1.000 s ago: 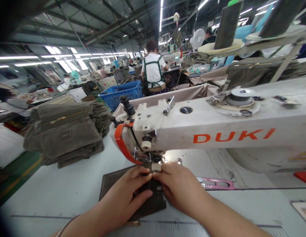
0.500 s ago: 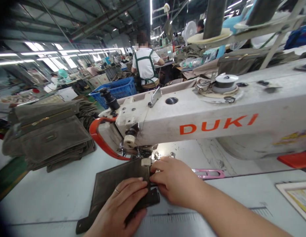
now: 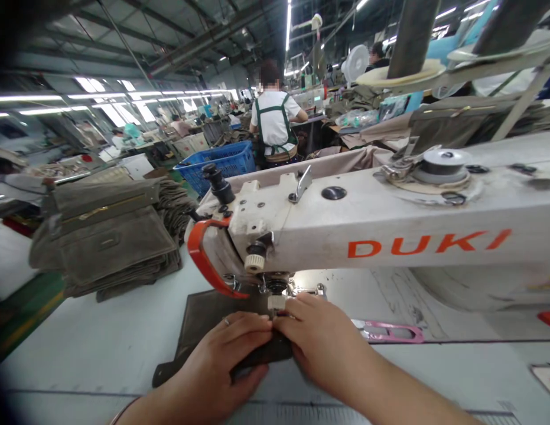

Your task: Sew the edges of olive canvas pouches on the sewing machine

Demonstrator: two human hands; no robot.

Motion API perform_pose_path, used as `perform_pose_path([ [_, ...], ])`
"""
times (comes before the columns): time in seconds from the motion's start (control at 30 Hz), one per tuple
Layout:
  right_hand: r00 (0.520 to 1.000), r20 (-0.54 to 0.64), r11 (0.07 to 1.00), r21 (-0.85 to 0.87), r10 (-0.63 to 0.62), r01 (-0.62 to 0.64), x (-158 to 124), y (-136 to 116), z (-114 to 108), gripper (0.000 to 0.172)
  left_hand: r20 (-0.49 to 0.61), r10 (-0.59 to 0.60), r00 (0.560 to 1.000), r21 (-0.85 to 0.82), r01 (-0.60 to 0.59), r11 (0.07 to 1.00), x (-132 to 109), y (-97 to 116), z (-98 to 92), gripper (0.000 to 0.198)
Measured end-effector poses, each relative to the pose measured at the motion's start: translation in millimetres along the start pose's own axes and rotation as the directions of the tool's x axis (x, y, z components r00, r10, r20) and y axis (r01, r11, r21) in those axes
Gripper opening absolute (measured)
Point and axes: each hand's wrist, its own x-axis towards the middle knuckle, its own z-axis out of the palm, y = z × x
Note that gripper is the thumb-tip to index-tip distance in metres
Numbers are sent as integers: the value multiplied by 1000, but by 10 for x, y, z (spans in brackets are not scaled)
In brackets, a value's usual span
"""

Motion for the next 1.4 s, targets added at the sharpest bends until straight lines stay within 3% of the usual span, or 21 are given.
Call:
perform_pose_path([
  [0.4, 995, -14, 986, -131, 103, -104, 29, 27, 67, 32, -51, 82, 995, 44, -79, 996, 245, -311, -22, 36],
  [0.53, 995, -39, 994, -38, 96, -98, 25, 21, 16, 30, -41, 101, 994, 91, -97, 991, 283, -361, -37, 30],
  [0.67, 981, -141, 991, 42, 135, -131, 16, 29, -81, 19, -42, 146, 988, 140, -139, 980, 251, -455, -51, 25],
  [0.93, 970, -151, 974, -90, 193, -207, 74, 63, -120, 10, -117, 169, 979, 0, -170, 985, 215, -669, -124, 18],
  [1.1, 969, -78, 950, -194, 235, -246, 46, 63, -119, 25, -155, 90, 984, -86, -104, 991, 233, -594, -71, 15],
  [1.27, 987, -114, 990, -71, 113, -121, 65, 25, -59, 6, -201, 10, 979, -17, -14, 1000, 234, -360, 50, 12],
  [1.4, 993, -76, 996, -3, 90, -90, 82, 29, 4, 17, -232, -21, 972, -11, 19, 1000, 236, -250, 94, 13],
])
